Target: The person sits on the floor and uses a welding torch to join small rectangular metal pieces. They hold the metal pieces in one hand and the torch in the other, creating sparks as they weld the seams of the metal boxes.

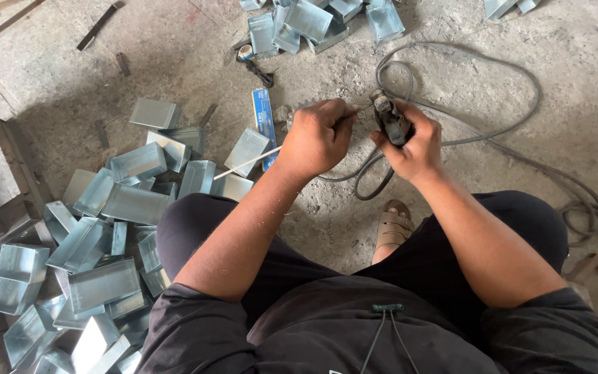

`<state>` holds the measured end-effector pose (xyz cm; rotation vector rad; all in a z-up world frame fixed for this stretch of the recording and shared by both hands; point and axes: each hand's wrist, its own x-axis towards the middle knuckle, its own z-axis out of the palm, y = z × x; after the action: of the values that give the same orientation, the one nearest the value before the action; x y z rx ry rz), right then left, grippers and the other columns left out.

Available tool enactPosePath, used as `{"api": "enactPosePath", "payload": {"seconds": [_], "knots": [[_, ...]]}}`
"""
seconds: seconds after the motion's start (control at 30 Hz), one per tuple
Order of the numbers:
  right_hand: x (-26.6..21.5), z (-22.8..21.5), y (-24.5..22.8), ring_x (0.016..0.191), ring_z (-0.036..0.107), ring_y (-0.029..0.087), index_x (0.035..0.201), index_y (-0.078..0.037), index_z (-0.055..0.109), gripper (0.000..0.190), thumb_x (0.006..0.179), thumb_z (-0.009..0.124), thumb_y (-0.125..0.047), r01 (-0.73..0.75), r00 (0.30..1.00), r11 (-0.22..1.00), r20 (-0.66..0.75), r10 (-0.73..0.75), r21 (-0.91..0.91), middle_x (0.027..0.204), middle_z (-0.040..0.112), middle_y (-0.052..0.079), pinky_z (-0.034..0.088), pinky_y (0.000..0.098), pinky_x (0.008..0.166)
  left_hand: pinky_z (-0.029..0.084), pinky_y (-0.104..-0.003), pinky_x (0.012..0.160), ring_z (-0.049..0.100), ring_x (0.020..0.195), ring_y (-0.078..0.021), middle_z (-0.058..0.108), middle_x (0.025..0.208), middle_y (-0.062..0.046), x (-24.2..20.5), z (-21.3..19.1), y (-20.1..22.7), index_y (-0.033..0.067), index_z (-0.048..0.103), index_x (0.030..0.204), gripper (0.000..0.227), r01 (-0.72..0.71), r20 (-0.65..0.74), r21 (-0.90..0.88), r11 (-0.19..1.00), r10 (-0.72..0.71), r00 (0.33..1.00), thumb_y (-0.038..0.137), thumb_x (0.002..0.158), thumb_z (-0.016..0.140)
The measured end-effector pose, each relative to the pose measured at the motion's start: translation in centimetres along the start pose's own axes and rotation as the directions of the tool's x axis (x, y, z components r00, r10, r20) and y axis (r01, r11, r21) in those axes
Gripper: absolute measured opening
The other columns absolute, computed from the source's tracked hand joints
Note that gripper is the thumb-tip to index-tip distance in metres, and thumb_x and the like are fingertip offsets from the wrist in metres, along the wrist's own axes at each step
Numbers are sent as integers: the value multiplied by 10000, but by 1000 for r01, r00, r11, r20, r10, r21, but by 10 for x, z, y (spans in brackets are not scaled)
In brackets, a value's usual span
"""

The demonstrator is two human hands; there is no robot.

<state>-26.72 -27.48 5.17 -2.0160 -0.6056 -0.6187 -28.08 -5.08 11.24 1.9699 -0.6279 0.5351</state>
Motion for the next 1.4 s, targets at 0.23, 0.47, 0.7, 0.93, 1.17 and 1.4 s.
{"api": "enactPosePath", "payload": {"seconds": [0.23, 0.47, 0.7, 0.93, 1.17, 1.4], "knots": [[-1, -1, 9, 850, 714, 198, 1200, -42, 684, 437, 860, 824, -277, -22, 1000, 999, 19, 22, -32, 938, 715, 73, 570, 339, 752, 582, -442, 740, 721, 860, -390, 724, 905, -182, -3, -1, 4, 22, 693, 980, 75, 31, 59, 5, 1000, -31, 998, 62, 919, 677], [9, -5, 16, 881, 660, 172, 1159, -60, 632, 463, 802, 866, -239, -416, 909, 895, 51, 414, 160, 1060, 699, 50, 576, 340, 774, 580, -450, 700, 723, 799, -349, 751, 905, -128, -3, -25, -32, 78, 745, 990, 161, -3, -18, 278, 961, 9, 1000, 207, 893, 736], [23, -14, -2, 819, 623, 142, 1223, -51, 604, 399, 891, 810, -136, -555, 806, 604, 189, 561, 572, 963, 627, 47, 549, 324, 757, 503, -453, 670, 683, 726, -301, 730, 815, -74, -1, -65, -61, 96, 750, 891, 151, -14, -126, 444, 896, 78, 989, 242, 928, 768], [19, 1, -39, 1020, 655, 214, 1285, -84, 546, 473, 848, 726, -115, -575, 811, 451, 405, 421, 683, 1089, 660, 68, 568, 419, 910, 508, -451, 672, 683, 743, -328, 722, 818, -88, 2, -96, -61, 68, 712, 886, 235, -18, -314, 460, 888, 181, 932, 265, 869, 839], [21, 31, -58, 1156, 645, 273, 1273, -118, 509, 464, 897, 777, -155, -546, 836, 521, 467, 287, 657, 1071, 608, 66, 549, 474, 978, 551, -436, 656, 708, 752, -362, 726, 820, -118, -6, -107, -80, 66, 697, 867, 173, 188, -481, 391, 901, 26, 876, 172, 810, 823], [8, 58, -46, 997, 689, 274, 1210, -127, 452, 546, 829, 833, -218, -592, 804, 407, 477, 354, 696, 1013, 609, 59, 608, 462, 864, 549, -429, 725, 703, 824, -343, 745, 857, -102, -4, -103, -107, 81, 724, 908, 261, 251, -443, 365, 896, -70, 894, 282, 830, 872]]}}
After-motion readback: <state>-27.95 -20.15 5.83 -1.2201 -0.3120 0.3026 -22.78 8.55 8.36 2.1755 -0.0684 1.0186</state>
